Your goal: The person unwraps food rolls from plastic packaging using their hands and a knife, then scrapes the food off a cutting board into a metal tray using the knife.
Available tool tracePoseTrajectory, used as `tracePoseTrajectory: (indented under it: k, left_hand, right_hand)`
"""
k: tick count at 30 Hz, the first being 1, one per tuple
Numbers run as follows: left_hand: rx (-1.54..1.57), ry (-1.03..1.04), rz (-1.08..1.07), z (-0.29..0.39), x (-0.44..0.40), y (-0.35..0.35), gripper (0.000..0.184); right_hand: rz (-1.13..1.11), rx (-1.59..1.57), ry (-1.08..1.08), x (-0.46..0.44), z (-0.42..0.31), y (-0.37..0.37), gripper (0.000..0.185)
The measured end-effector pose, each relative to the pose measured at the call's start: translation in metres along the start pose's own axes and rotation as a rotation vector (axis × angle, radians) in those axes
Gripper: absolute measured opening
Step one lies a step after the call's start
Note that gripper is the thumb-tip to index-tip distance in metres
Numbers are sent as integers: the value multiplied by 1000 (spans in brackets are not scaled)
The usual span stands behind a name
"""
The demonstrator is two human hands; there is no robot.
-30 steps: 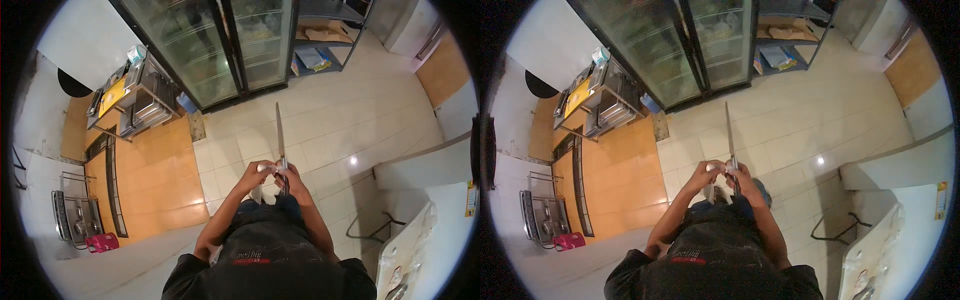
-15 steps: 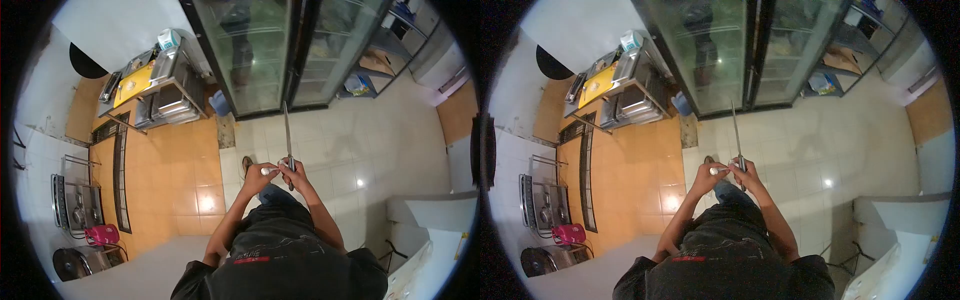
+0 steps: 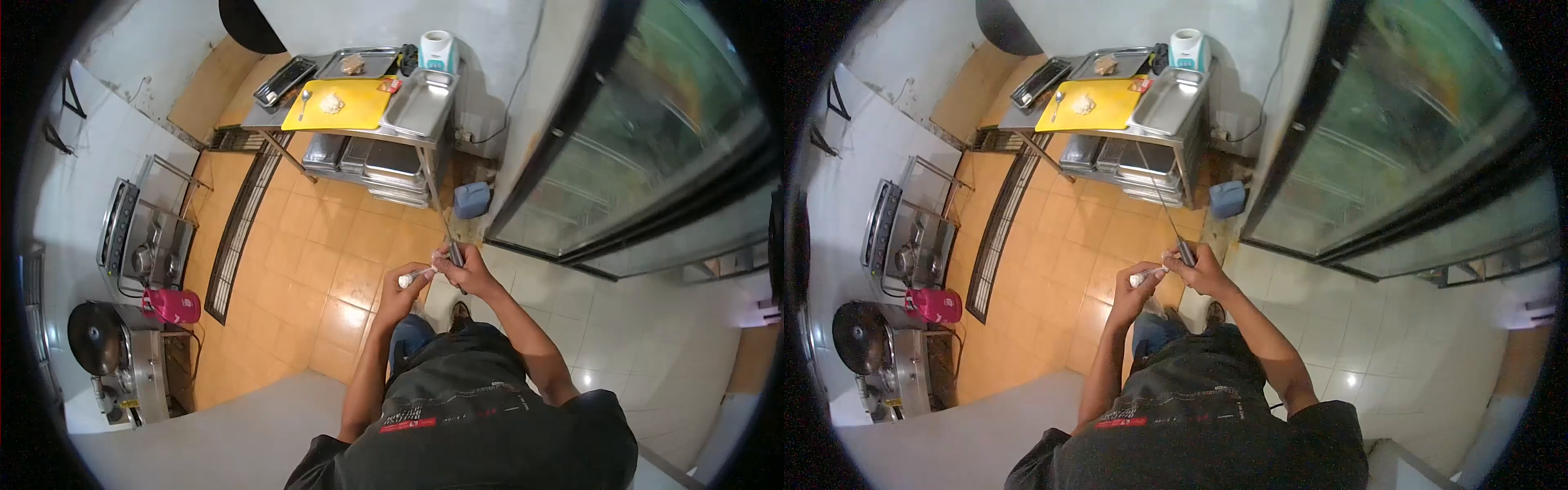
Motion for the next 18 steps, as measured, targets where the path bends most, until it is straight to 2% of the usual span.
tracePoseTrajectory:
  k: [3,5,8,10,14,18]
  left_hand:
    - [58,7,44,-14,-53,-46,17]
    - [-37,20,-2,-22,-97,-77,17]
    - [-58,101,-62,5,-154,-120,17]
    - [-60,142,-97,17,-196,-158,17]
    - [-145,248,-105,58,-252,-236,17]
    - [-97,172,-104,51,-297,-286,18]
  right_hand:
    - [13,-90,29,-60,2,17,25]
    - [66,-152,41,-106,4,26,24]
    - [201,-142,72,-166,3,41,22]
    - [291,-293,43,-217,9,56,20]
    - [347,-390,29,-302,2,98,20]
    - [373,-261,9,-361,-11,120,22]
Point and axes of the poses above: each hand's wrist, its own x-axis away from the middle knuckle, its own y-axis out of the palm, z = x × y, the point moved 7 cm from there along -x, towards the middle knuckle, and after that the axes turned 1 degree about y, right-handed, at the moved point
